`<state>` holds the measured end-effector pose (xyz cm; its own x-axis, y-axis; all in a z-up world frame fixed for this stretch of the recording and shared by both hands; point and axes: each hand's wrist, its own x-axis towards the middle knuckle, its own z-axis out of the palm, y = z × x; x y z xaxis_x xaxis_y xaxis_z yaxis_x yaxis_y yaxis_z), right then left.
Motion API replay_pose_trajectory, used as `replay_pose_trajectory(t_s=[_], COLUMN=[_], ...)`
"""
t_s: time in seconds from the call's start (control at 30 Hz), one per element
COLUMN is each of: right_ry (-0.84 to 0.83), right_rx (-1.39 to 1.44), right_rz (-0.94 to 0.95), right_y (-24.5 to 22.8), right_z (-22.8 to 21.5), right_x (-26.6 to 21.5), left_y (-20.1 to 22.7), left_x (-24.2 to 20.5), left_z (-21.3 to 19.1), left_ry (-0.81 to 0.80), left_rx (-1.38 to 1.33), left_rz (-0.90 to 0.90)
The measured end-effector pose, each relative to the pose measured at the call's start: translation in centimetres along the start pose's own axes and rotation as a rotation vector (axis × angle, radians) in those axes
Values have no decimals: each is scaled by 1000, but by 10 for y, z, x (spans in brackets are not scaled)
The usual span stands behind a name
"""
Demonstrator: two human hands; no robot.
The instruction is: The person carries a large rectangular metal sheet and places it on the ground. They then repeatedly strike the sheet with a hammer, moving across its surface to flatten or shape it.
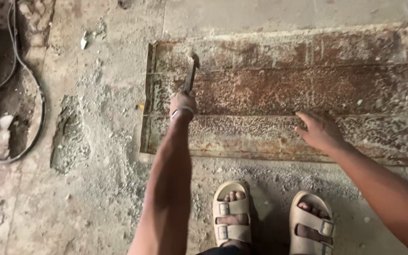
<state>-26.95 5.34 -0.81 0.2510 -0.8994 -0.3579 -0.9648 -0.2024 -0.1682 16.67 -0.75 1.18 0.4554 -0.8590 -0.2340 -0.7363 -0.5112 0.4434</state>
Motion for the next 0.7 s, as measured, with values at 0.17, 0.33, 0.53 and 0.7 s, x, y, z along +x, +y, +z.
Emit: replay_pose_trajectory(t_s=[0.17,0.33,0.53,0.7], right_ry=[9,1,39,-47], right_rx=[72,130,68,116], right_rz=[0,36,-38,43], right_y=[4,12,16,18], right_z=[0,15,18,13], right_x=[0,5,2,7], left_y=[13,25,-46,-72], left_x=[0,19,14,24], left_z=[-28,-57,-26,-10], left_ry=[303,716,145,311], left_rx=[-356,-720,-76,-71], left_rz=[135,360,-117,24])
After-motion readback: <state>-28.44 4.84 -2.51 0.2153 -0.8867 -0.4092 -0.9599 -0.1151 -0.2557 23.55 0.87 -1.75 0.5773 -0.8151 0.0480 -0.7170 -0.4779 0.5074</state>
